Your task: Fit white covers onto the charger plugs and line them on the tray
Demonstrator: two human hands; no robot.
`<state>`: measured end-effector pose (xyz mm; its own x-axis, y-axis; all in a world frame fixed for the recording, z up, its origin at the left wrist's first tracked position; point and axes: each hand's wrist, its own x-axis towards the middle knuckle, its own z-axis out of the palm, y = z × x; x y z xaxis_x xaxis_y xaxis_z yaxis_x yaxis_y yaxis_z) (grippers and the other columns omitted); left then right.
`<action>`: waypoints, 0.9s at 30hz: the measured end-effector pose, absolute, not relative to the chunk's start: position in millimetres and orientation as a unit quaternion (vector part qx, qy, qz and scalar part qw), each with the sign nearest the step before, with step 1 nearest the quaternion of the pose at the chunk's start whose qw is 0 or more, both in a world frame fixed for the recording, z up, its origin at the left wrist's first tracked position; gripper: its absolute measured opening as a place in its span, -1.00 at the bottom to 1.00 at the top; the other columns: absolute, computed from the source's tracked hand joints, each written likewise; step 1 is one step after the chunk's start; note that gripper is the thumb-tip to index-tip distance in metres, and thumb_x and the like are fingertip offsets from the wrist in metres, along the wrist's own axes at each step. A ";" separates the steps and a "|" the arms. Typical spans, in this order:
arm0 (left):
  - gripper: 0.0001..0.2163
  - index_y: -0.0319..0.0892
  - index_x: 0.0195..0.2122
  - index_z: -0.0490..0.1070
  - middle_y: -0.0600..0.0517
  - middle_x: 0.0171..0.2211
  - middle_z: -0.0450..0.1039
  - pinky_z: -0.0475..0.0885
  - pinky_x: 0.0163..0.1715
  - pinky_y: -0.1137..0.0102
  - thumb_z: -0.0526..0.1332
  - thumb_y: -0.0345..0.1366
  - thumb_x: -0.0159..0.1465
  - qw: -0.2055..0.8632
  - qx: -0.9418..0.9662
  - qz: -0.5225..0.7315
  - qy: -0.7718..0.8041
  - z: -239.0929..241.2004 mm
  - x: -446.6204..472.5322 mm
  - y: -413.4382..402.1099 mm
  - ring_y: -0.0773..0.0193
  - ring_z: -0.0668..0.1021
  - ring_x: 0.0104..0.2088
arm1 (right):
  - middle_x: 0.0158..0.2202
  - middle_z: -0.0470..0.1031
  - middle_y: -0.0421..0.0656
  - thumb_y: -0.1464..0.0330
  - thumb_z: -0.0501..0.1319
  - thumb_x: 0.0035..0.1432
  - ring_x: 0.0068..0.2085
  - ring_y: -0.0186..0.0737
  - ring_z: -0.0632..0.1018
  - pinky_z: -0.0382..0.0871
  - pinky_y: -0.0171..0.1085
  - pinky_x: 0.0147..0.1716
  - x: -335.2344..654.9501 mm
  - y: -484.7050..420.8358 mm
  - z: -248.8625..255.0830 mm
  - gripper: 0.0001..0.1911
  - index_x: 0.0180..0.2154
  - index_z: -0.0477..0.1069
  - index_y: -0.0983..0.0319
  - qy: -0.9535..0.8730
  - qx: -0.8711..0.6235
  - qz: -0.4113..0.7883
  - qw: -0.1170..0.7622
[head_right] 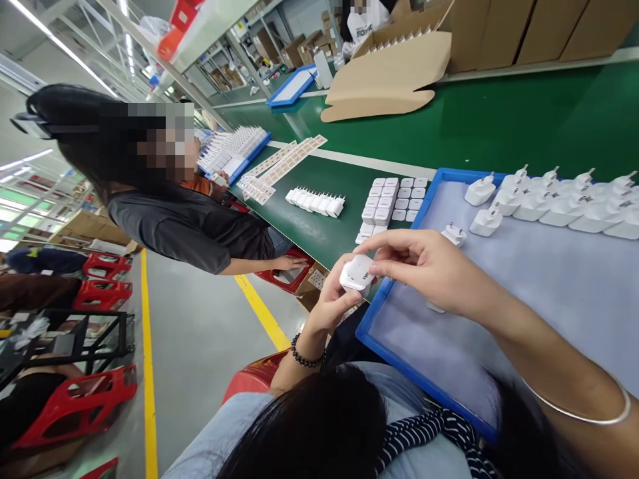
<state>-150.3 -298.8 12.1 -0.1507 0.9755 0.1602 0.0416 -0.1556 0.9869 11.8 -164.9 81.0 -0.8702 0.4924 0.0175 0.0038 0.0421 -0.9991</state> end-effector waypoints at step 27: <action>-0.49 -0.13 0.10 0.23 -0.04 -0.09 0.37 0.39 -0.16 0.34 0.21 0.12 0.31 0.240 0.647 0.537 0.485 39.4 -136.1 -295.7 0.22 0.46 -0.17 | -0.45 0.55 -0.27 0.30 0.46 0.04 -0.46 -0.46 0.45 0.30 -0.54 -0.52 21.7 -176.9 93.7 -0.94 -0.39 0.63 0.10 -0.604 -0.167 0.748 0.221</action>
<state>-136.1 -295.7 39.4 -0.0475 0.8853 0.4627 0.3693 -0.4148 0.8316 21.7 -176.9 93.7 -0.8465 0.5321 0.0167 -0.1284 -0.1735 -0.9764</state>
